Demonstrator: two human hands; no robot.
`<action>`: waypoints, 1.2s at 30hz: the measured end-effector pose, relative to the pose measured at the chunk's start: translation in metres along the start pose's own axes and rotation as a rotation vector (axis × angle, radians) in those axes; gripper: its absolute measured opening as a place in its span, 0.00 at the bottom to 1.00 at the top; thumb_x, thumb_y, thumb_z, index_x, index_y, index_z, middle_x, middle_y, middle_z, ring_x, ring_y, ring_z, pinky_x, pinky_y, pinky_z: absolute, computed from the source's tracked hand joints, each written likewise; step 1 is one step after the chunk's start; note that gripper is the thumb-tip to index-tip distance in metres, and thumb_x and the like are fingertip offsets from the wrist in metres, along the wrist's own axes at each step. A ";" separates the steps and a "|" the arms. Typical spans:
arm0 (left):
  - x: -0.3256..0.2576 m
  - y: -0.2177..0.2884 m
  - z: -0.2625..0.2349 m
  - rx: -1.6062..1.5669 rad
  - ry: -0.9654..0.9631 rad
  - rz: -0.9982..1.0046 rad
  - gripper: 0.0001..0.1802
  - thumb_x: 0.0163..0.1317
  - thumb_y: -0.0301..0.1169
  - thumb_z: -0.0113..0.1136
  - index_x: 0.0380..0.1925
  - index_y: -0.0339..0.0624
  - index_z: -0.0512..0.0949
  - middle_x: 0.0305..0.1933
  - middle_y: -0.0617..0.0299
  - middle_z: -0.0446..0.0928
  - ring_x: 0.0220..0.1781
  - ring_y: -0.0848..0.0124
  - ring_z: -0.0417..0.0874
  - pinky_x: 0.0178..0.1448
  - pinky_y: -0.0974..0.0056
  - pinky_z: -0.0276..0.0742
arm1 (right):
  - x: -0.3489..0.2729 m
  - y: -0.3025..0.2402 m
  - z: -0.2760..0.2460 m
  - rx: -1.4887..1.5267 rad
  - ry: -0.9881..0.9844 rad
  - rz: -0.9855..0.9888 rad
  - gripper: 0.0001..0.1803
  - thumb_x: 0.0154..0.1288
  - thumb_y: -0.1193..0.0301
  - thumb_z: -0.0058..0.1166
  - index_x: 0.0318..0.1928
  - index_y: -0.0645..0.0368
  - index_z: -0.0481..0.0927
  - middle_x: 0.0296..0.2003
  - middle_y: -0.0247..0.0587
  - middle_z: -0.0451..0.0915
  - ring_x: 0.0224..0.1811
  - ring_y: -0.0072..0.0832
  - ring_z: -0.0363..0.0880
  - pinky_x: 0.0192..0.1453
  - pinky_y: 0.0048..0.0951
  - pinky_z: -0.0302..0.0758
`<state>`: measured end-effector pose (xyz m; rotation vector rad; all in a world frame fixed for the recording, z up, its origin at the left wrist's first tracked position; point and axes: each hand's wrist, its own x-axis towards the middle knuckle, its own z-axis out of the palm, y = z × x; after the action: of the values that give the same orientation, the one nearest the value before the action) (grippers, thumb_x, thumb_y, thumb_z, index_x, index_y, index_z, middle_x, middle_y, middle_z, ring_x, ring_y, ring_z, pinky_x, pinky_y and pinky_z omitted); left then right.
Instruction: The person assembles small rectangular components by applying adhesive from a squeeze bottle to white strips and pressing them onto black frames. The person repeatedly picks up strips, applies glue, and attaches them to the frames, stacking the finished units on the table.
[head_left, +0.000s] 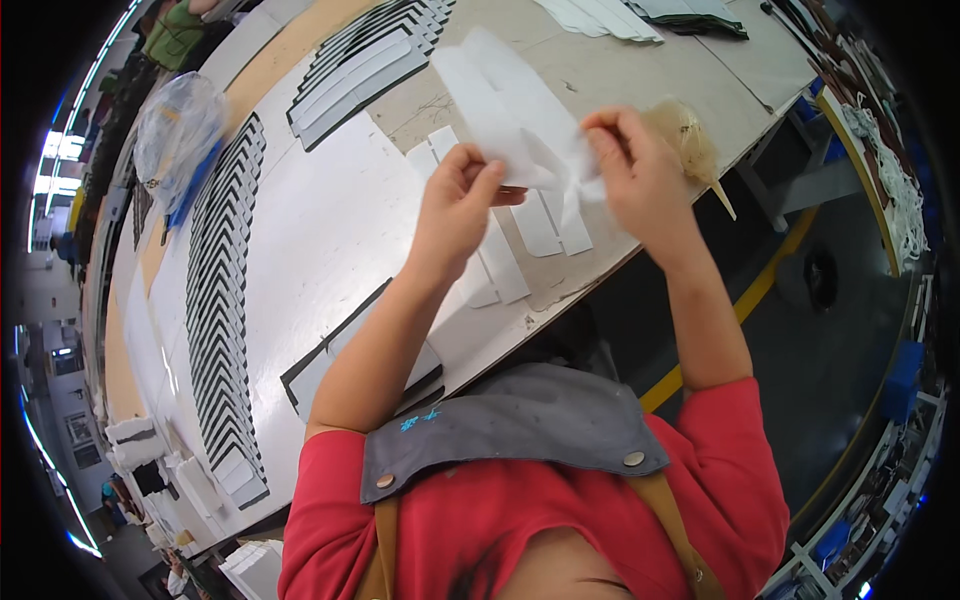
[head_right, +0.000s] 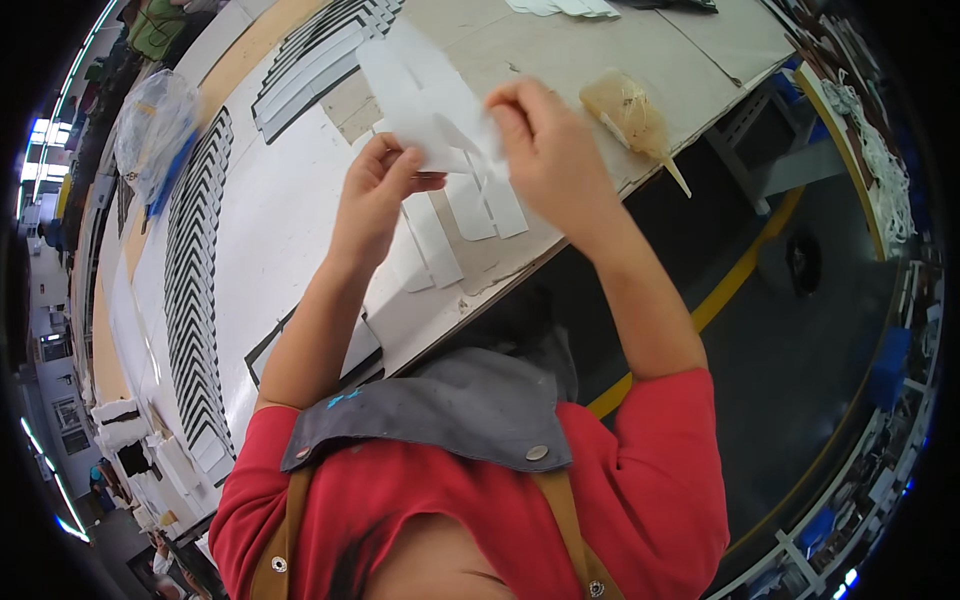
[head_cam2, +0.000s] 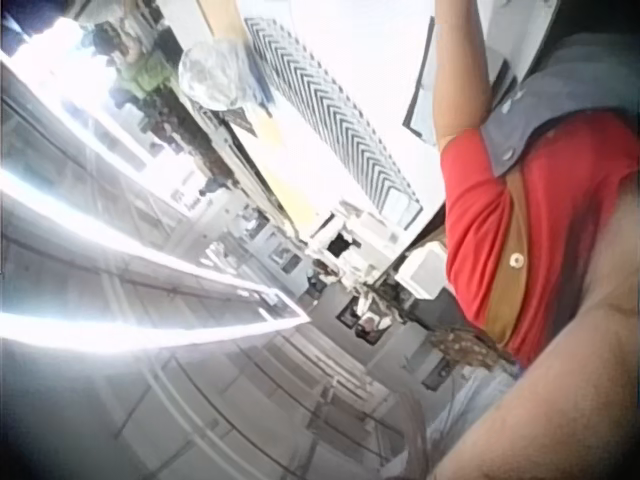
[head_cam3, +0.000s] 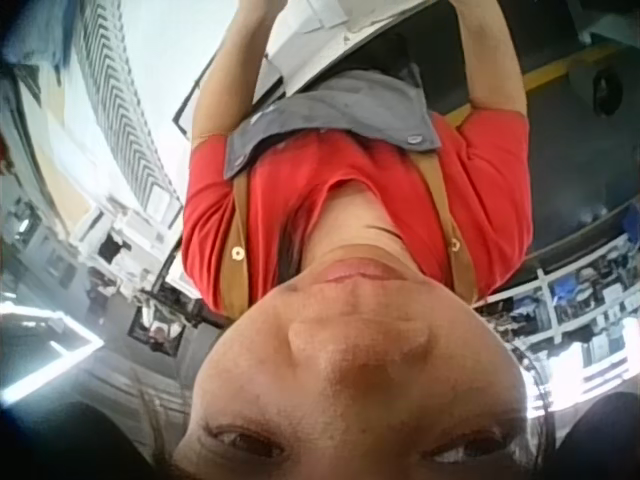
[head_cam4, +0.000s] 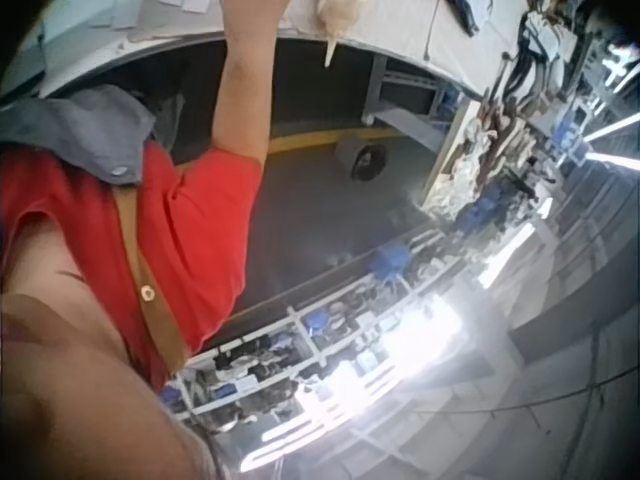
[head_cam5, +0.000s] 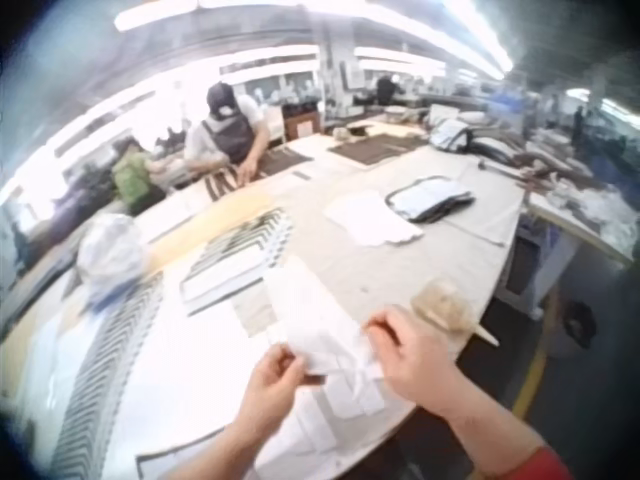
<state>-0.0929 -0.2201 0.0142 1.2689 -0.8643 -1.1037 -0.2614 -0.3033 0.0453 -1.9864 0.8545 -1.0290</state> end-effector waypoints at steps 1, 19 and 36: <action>-0.002 0.002 -0.008 -0.039 0.024 -0.016 0.09 0.64 0.30 0.51 0.40 0.35 0.72 0.38 0.60 0.76 0.40 0.74 0.77 0.45 0.69 0.73 | 0.007 0.004 -0.010 -0.024 0.037 0.067 0.08 0.65 0.72 0.45 0.37 0.64 0.75 0.27 0.41 0.76 0.27 0.28 0.74 0.33 0.26 0.70; 0.095 -0.032 0.051 0.070 -0.062 -0.146 0.25 0.59 0.25 0.54 0.53 0.27 0.57 0.29 0.52 0.74 0.25 0.71 0.77 0.27 0.67 0.78 | 0.127 0.042 -0.098 -0.916 0.590 -0.585 0.08 0.62 0.74 0.47 0.38 0.64 0.75 0.32 0.55 0.76 0.33 0.47 0.76 0.35 0.38 0.74; 0.097 0.004 0.059 -0.038 -0.058 0.058 0.18 0.63 0.36 0.50 0.44 0.30 0.72 0.33 0.60 0.75 0.31 0.74 0.74 0.35 0.70 0.72 | 0.043 0.044 -0.027 -0.592 0.010 -0.584 0.13 0.56 0.71 0.53 0.42 0.63 0.76 0.34 0.40 0.77 0.38 0.36 0.76 0.39 0.32 0.75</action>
<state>-0.1217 -0.3298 0.0178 1.1783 -0.9136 -1.1098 -0.2741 -0.3688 0.0360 -2.8451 0.6343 -1.1889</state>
